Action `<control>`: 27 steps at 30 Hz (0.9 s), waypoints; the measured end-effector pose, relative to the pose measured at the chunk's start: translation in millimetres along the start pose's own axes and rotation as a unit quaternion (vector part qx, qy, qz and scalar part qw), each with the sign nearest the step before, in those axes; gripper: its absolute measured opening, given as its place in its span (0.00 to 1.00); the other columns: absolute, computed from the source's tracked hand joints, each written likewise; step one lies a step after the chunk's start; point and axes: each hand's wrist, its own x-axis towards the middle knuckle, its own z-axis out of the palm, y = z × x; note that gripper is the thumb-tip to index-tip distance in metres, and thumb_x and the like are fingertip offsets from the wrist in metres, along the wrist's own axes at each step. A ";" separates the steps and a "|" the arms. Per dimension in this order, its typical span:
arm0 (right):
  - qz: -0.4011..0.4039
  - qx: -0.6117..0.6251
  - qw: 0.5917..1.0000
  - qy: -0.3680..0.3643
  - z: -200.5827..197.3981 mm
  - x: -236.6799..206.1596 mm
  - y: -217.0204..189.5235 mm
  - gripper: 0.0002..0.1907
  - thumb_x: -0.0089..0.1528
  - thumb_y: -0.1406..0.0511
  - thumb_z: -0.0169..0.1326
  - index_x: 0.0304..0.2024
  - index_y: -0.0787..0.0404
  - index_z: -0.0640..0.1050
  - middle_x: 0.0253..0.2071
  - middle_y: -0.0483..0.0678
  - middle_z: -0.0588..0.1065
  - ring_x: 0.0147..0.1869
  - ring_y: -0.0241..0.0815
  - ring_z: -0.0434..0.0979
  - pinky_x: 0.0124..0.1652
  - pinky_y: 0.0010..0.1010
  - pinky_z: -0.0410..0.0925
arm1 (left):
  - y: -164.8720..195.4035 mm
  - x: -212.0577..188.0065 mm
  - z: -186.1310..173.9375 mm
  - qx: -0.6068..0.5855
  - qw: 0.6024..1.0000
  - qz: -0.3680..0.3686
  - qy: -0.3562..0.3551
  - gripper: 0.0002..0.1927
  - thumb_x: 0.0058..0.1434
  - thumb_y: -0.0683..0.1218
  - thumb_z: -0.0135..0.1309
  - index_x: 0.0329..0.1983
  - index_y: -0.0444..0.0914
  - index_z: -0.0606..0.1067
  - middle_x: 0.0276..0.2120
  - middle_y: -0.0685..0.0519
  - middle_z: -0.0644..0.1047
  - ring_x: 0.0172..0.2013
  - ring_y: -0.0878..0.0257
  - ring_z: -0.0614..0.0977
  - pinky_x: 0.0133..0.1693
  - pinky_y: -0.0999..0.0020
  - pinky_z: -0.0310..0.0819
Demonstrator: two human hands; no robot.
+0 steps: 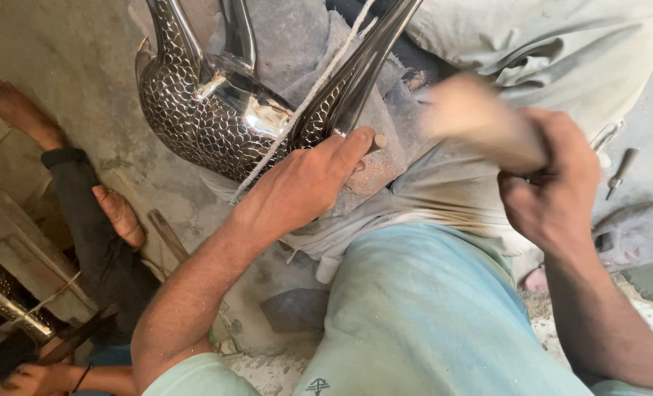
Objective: The person sits on the floor and repeatedly hammers a small metal punch against a silver giraffe-shaped sculpture to create a textured pattern. They adjust the sculpture's position on a wooden block and reposition the punch multiple times while continuing to strike the surface.
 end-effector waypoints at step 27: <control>-0.048 -0.168 0.985 -0.008 -8.8 -14.9 -23.7 0.26 0.47 0.76 0.57 0.50 0.64 0.78 0.38 0.58 0.77 0.43 0.63 0.77 0.43 0.50 0.68 | -8.2 -11.5 5.6 -0.029 0.997 0.029 0.066 0.19 0.71 0.41 0.53 0.62 0.34 0.66 0.40 0.42 0.79 0.36 0.48 0.84 0.34 0.56 0.80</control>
